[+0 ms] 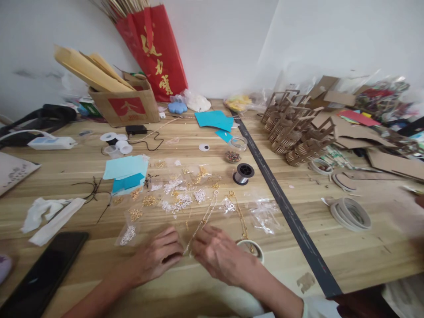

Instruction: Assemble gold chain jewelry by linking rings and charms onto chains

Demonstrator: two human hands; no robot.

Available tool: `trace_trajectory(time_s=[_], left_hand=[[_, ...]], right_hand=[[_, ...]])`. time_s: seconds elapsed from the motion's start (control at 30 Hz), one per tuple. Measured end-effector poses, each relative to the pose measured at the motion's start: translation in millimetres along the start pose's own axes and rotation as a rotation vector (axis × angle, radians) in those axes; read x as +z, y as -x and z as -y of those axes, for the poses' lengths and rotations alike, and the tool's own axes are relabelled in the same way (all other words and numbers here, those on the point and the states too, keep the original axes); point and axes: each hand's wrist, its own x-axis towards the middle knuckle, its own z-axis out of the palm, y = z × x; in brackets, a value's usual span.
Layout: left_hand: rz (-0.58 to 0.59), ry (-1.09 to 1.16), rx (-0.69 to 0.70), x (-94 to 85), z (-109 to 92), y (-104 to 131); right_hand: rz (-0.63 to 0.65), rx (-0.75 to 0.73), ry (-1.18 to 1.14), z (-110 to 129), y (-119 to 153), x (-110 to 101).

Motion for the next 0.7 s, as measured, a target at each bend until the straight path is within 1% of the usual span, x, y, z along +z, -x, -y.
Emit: trace_trajectory(time_s=[0.13, 0.23, 0.33, 0.7], left_hand=[[-0.039, -0.067, 0.03, 3.1, -1, 0], [-0.034, -0.068, 0.035, 2.7, -2, 0], [-0.03, -0.055, 0.012, 1.7, -2, 0], [-0.002, 0.0, -0.004, -0.8, -2, -2]], right_hand=[[0.002, -0.073, 0.107, 9, -8, 12], [-0.024, -0.091, 0.188, 9, -11, 19], [-0.04, -0.099, 0.207, 9, -11, 24], [-0.063, -0.087, 0.265, 10, -12, 26]])
